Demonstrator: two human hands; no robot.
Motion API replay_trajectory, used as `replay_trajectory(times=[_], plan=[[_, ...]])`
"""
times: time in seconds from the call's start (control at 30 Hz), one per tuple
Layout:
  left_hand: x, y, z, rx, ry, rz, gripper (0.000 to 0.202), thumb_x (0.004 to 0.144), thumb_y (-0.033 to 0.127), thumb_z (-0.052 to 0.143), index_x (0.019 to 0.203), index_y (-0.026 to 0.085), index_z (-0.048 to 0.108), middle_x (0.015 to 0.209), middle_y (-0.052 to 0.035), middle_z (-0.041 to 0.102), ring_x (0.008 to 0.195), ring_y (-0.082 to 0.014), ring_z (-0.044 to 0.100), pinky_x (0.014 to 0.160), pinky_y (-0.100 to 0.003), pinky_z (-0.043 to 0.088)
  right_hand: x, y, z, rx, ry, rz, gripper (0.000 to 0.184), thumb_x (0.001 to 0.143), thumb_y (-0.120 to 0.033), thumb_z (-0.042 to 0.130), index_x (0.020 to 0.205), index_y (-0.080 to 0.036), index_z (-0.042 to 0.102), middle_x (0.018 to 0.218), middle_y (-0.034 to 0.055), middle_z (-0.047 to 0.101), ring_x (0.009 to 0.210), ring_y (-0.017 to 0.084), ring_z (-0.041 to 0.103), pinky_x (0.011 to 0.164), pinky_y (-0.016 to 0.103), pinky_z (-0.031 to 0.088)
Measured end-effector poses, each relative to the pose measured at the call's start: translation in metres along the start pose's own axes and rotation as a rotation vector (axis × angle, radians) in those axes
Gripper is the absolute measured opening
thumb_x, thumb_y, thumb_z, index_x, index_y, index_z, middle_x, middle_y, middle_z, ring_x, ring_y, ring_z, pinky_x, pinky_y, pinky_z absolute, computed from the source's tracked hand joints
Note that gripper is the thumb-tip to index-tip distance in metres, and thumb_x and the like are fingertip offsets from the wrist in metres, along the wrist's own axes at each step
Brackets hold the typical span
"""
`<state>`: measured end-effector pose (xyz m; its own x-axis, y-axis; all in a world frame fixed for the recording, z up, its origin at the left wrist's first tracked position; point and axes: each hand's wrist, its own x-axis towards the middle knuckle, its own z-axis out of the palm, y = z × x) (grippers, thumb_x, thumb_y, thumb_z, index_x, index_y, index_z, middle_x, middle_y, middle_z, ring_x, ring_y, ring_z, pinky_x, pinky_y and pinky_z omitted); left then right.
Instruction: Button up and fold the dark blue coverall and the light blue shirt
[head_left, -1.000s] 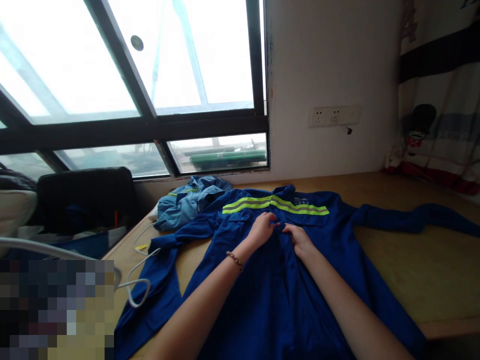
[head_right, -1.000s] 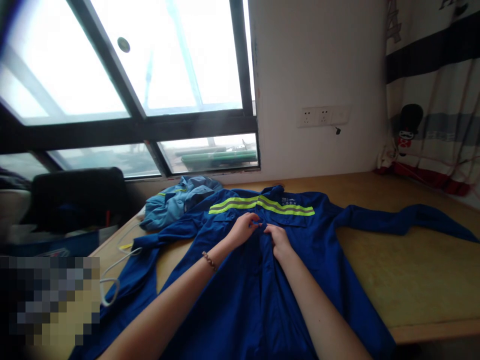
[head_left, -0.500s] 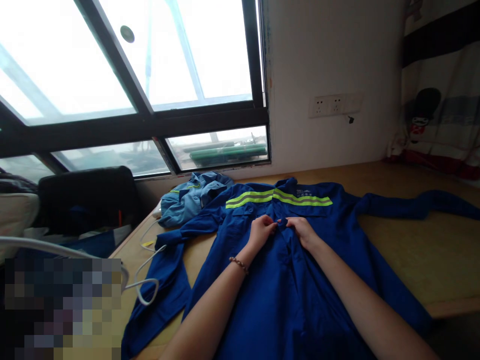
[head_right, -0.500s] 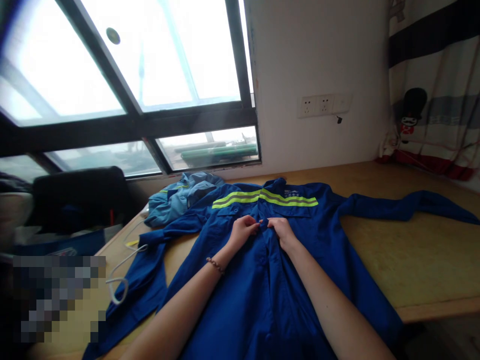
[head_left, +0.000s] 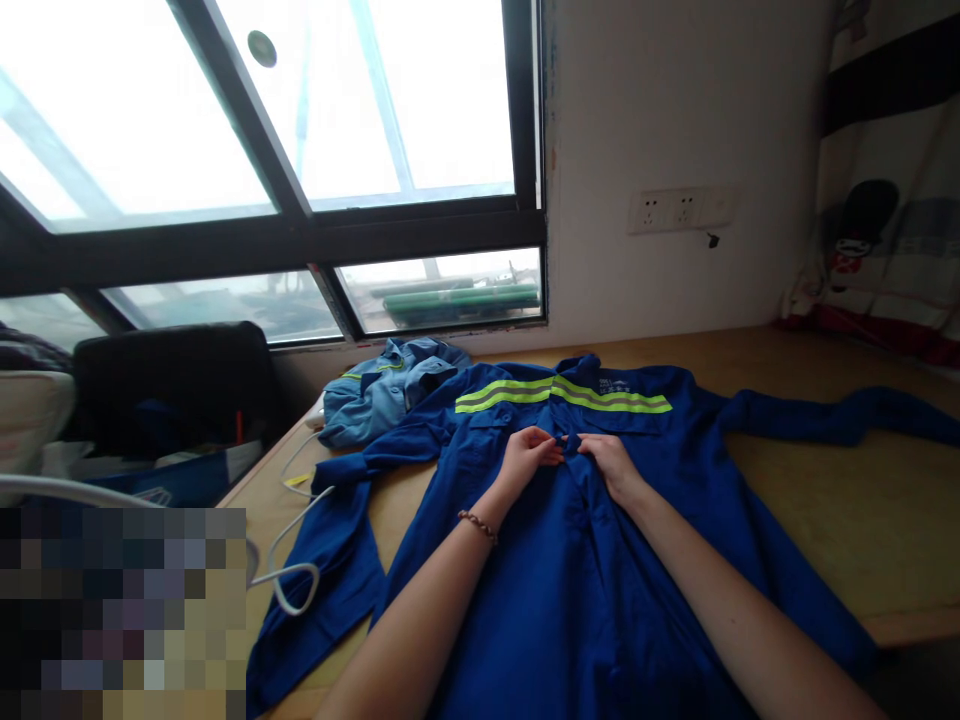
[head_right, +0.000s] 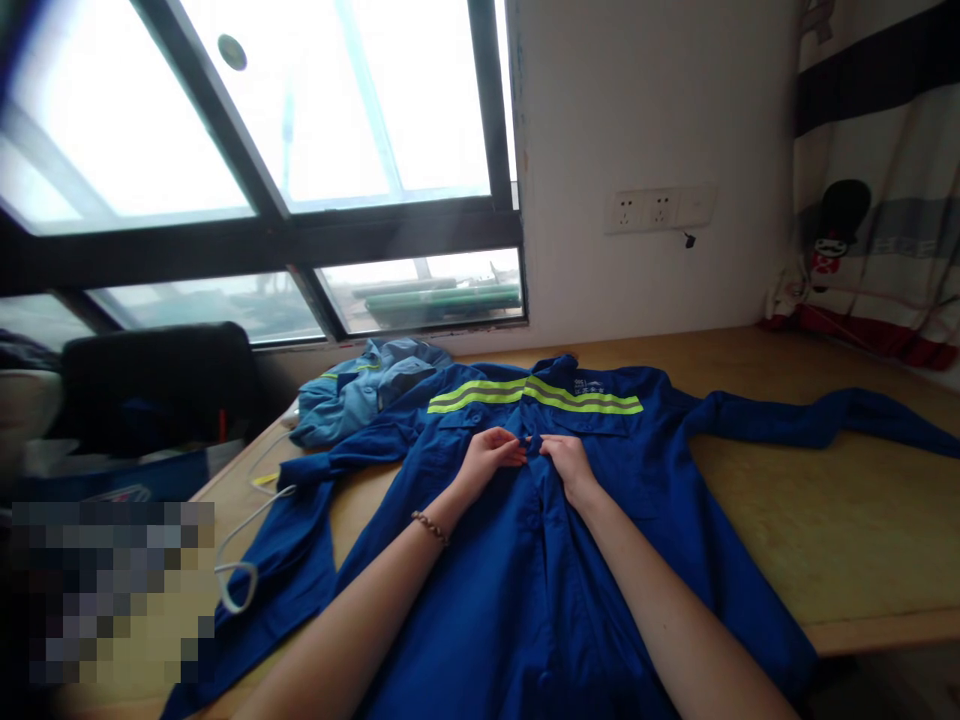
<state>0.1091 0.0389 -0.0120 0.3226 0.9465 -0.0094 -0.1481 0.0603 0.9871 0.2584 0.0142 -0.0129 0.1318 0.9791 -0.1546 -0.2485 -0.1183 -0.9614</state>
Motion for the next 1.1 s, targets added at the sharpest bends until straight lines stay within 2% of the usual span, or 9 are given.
replay_trajectory(times=[0.13, 0.27, 0.47, 0.6, 0.73, 0.83, 0.93, 1.1], plan=[[-0.001, 0.001, 0.0, 0.013, 0.0, 0.004, 0.033, 0.058, 0.038, 0.072, 0.071, 0.014, 0.055, 0.064, -0.0047, 0.066, 0.059, -0.0183, 0.064, 0.056, -0.029, 0.052, 0.0, 0.002, 0.001, -0.018, 0.016, -0.015, 0.031, 0.053, -0.014, 0.052, 0.077, -0.015, 0.071, 0.064, 0.0016, 0.068, 0.065, 0.02, 0.062, 0.066, 0.029, 0.049], [0.0, 0.0, 0.0, 0.002, 0.007, 0.004, 0.032, 0.058, 0.037, 0.072, 0.071, 0.014, 0.055, 0.064, -0.0043, 0.065, 0.058, -0.0172, 0.064, 0.056, -0.028, 0.052, -0.001, -0.001, 0.002, 0.019, -0.039, -0.013, 0.023, 0.057, -0.02, 0.055, 0.073, -0.016, 0.07, 0.069, 0.0029, 0.069, 0.07, 0.02, 0.063, 0.068, 0.028, 0.048], [-0.001, -0.001, 0.0, 0.038, -0.01, 0.051, 0.027, 0.061, 0.035, 0.07, 0.071, 0.014, 0.055, 0.059, -0.0012, 0.062, 0.056, -0.0142, 0.06, 0.058, -0.027, 0.051, -0.002, -0.002, 0.002, 0.043, -0.066, 0.058, 0.02, 0.059, -0.028, 0.061, 0.071, -0.014, 0.067, 0.068, 0.0057, 0.068, 0.064, 0.019, 0.062, 0.058, 0.027, 0.047], [-0.001, -0.003, 0.005, 0.065, -0.034, 0.112, 0.027, 0.062, 0.037, 0.068, 0.073, 0.015, 0.055, 0.061, -0.0004, 0.06, 0.059, -0.0141, 0.06, 0.059, -0.027, 0.051, -0.001, 0.0, 0.002, -0.119, -0.068, -0.07, 0.028, 0.056, -0.033, 0.067, 0.077, -0.016, 0.063, 0.061, 0.002, 0.065, 0.053, 0.016, 0.058, 0.05, 0.025, 0.043], [-0.002, -0.005, 0.011, 0.064, -0.011, 0.091, 0.027, 0.067, 0.041, 0.062, 0.071, 0.015, 0.053, 0.06, 0.0014, 0.057, 0.057, -0.0115, 0.057, 0.056, -0.023, 0.048, -0.003, 0.001, 0.003, -0.528, 0.024, -0.351, 0.019, 0.063, -0.035, 0.062, 0.07, -0.018, 0.06, 0.045, -0.0036, 0.053, 0.043, 0.012, 0.047, 0.045, 0.023, 0.034], [-0.002, -0.007, 0.013, 0.067, 0.044, 0.04, 0.026, 0.066, 0.038, 0.064, 0.069, 0.016, 0.051, 0.058, 0.002, 0.056, 0.054, -0.0103, 0.055, 0.051, -0.021, 0.046, -0.006, 0.002, 0.006, -0.808, 0.088, -0.495, 0.01, 0.066, -0.028, 0.059, 0.071, -0.02, 0.059, 0.044, -0.0052, 0.049, 0.045, 0.011, 0.046, 0.048, 0.022, 0.031], [-0.002, -0.009, 0.013, 0.019, 0.093, 0.0, 0.025, 0.064, 0.031, 0.066, 0.071, 0.017, 0.048, 0.055, 0.0035, 0.053, 0.051, -0.0095, 0.054, 0.049, -0.019, 0.044, -0.01, 0.003, 0.01, -0.909, 0.095, -0.516, 0.009, 0.067, -0.025, 0.056, 0.074, -0.021, 0.058, 0.046, -0.005, 0.05, 0.047, 0.012, 0.048, 0.051, 0.022, 0.032], [-0.003, -0.005, 0.011, -0.115, 0.145, -0.059, 0.023, 0.064, 0.022, 0.065, 0.076, 0.016, 0.046, 0.055, 0.0049, 0.05, 0.048, -0.0062, 0.051, 0.049, -0.018, 0.044, -0.012, 0.0, 0.012, -0.839, 0.052, -0.499, 0.011, 0.067, -0.026, 0.055, 0.077, -0.02, 0.057, 0.045, -0.0059, 0.05, 0.045, 0.012, 0.048, 0.051, 0.022, 0.033]])
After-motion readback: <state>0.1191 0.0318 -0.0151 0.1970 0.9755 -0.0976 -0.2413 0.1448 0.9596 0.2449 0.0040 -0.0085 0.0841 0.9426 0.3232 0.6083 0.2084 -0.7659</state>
